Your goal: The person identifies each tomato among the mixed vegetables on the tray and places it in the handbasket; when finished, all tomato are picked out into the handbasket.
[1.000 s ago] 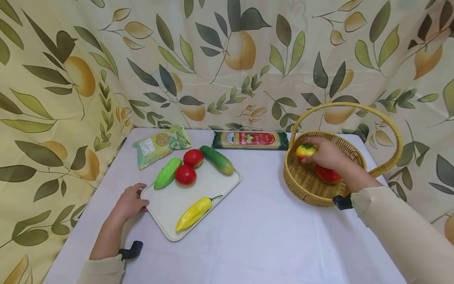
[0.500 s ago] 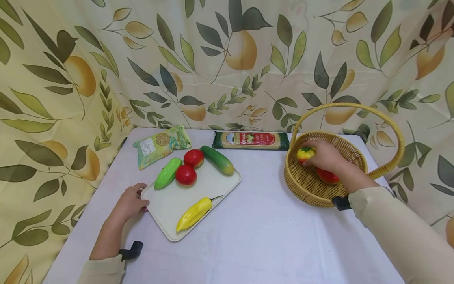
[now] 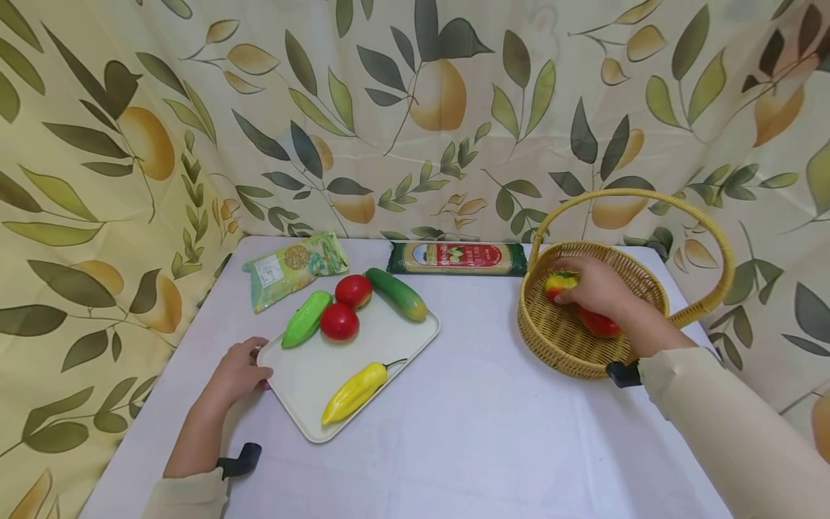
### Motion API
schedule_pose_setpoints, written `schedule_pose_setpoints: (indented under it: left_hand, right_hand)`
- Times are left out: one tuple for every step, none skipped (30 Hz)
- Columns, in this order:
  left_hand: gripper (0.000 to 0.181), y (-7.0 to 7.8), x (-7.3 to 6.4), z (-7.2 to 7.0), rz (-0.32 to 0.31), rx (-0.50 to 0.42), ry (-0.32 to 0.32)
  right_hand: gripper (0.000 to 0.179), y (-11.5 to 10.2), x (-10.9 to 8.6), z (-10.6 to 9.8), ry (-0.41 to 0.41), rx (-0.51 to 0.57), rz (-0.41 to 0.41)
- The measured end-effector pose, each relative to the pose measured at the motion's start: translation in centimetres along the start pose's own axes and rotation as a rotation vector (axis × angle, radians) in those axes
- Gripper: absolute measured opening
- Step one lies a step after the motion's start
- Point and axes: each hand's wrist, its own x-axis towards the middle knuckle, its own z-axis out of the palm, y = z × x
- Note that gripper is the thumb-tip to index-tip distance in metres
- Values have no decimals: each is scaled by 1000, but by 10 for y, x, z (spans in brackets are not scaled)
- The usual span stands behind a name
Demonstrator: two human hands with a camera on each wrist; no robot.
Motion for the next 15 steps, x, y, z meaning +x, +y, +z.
schedule_pose_setpoints:
  left_hand:
    - [56,0,0,0,-1,1,2]
    - [56,1,-1,0,0,2,2]
    - [56,2,-1,0,1,2,3]
    - [56,2,-2,-1,2,4,4]
    - [56,3,-2,-1,0,4,4]
    - [56,3,-3,-1,-1,1,2]
    - [57,3,-3,-1,0,-3,1]
    - [57,3,-3,-1,2,-5,-1]
    - [57,3,-3,-1,2,-7,-2]
    - [57,3,-3,0,3,-8,-3]
    - [57,2,-3,0,3,-13,-4]
    - [57,2,-3,0,6,-15,-5]
    - [57,2,-2,0,9,-18,-6]
    - [57,2,-2,1,10,-18,-6]
    - [57,1,-2,1,10,-20,-7]
  right_hand:
    - [74,1,-1,-1,7,8,8]
    - [75,2,-1,-2,15,17,13]
    - [75,2,-2,-4,24,27,18]
    - [75,2,-3,-6,34,38,24]
    - [75,2,-4,-7,42,52,30]
    - [75,1,-5,-9,47,70,40]
    - [76,-1,-7,-11,51,88,49]
    - [78,-2,-9,-12,56,103,56]
    - [78,-3,-11,-13,60,118,66]
    - [79,-3,-12,-14,63,133,72]
    - [80,-4,-14,-15,68,147,76]
    - [81,-5,-15,-15,74,159,79]
    - [82,-5,-17,-15,78,168,82]
    - [84,-6,-18,-16,83,178,86]
    - [86,-7,-19,-16,88,188,90]
